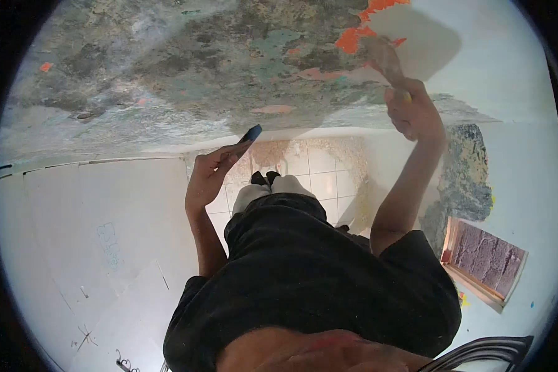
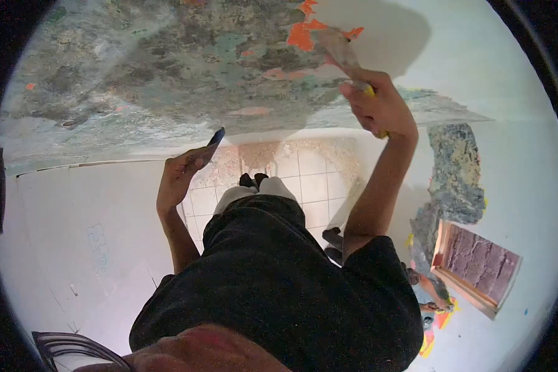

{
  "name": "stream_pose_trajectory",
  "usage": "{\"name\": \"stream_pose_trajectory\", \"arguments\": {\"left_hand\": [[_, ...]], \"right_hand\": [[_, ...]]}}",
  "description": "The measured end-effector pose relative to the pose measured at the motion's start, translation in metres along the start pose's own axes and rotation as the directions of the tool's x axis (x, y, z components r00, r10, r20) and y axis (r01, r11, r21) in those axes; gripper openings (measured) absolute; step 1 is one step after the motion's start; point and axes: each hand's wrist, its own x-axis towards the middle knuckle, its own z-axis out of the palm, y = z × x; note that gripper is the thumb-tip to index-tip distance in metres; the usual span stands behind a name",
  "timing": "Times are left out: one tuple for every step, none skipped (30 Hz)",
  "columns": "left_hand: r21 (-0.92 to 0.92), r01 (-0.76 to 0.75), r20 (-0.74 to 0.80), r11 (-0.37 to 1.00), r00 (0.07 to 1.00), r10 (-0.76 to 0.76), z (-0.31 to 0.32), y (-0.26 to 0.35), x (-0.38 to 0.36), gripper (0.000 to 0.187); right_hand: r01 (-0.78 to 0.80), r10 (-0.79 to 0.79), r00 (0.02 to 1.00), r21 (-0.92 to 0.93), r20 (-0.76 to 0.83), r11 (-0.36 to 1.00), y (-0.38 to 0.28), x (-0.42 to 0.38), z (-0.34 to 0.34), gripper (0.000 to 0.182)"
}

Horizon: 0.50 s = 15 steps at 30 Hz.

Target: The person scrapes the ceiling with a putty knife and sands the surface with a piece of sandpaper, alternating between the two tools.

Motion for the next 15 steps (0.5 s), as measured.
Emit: {"name": "stream_pose_trajectory", "arguments": {"left_hand": [[-0.006, 0.011, 0.003, 1.000, 1.000, -0.011, 0.001, -0.002, -0.002, 0.028], [-0.009, 0.014, 0.007, 1.000, 1.000, -0.014, 0.002, -0.002, 0.000, 0.028], [-0.015, 0.011, 0.004, 1.000, 1.000, -0.011, 0.003, -0.002, 0.004, 0.028], [0.007, -0.002, 0.014, 1.000, 1.000, 0.001, 0.003, -0.002, 0.002, 0.028], [0.027, -0.018, 0.022, 0.999, 1.000, 0.017, 0.003, -0.002, 0.001, 0.028], [0.045, -0.044, 0.022, 0.998, 0.999, 0.043, 0.002, 0.000, 0.005, 0.028], [0.067, -0.038, 0.013, 0.997, 0.999, 0.037, 0.001, 0.002, 0.008, 0.028], [0.085, -0.019, 0.012, 0.996, 1.000, 0.018, 0.001, 0.005, 0.007, 0.028], [0.104, -0.003, 0.014, 0.995, 1.000, 0.002, 0.003, 0.008, 0.007, 0.028], [0.085, -0.006, 0.023, 0.996, 1.000, 0.004, 0.005, 0.008, 0.007, 0.028], [0.069, -0.011, 0.028, 0.998, 1.000, 0.009, 0.005, 0.008, 0.008, 0.028], [0.054, -0.015, 0.030, 0.998, 0.999, 0.013, 0.005, 0.009, 0.008, 0.028], [0.062, -0.021, 0.032, 0.998, 0.999, 0.020, 0.004, 0.011, 0.008, 0.027], [0.070, -0.029, 0.036, 0.997, 0.999, 0.027, 0.003, 0.012, 0.010, 0.027], [0.075, -0.032, 0.047, 0.997, 0.998, 0.029, 0.005, 0.012, 0.010, 0.027]], "right_hand": [[0.013, -0.013, 1.000, -0.008, 0.024, 1.000, -0.002, 0.000, 0.003, 0.030], [0.034, -0.033, 0.999, -0.015, 0.044, 0.999, -0.003, 0.000, 0.005, 0.029], [0.031, -0.031, 0.999, 0.005, 0.034, 1.000, -0.001, 0.000, 0.002, 0.028], [0.022, -0.022, 0.999, 0.028, 0.024, 0.999, 0.004, -0.003, -0.001, 0.027], [0.016, -0.016, 1.000, 0.049, 0.015, 0.999, 0.006, -0.004, -0.003, 0.026], [0.021, -0.022, 0.999, 0.023, 0.024, 1.000, 0.002, 0.001, -0.001, 0.026], [0.018, -0.018, 0.999, -0.005, 0.033, 1.000, -0.002, 0.004, 0.003, 0.027], [0.001, 0.000, 0.999, -0.031, 0.041, 1.000, -0.002, 0.002, 0.007, 0.027], [0.027, -0.026, 0.999, -0.049, 0.027, 0.998, -0.003, 0.000, 0.011, 0.029], [0.007, -0.006, 1.000, -0.038, 0.028, 0.999, -0.002, -0.002, 0.008, 0.029], [-0.006, 0.007, 0.999, -0.027, 0.032, 1.000, 0.001, -0.001, 0.006, 0.029], [-0.020, 0.020, 0.999, -0.015, 0.040, 1.000, 0.001, 0.000, 0.006, 0.029], [0.001, 0.000, 0.998, -0.026, 0.056, 1.000, 0.000, 0.001, 0.007, 0.029], [0.022, -0.019, 0.997, -0.036, 0.070, 0.999, -0.002, 0.003, 0.010, 0.030], [0.034, -0.030, 0.996, -0.045, 0.080, 0.998, -0.002, 0.002, 0.012, 0.030]]}}
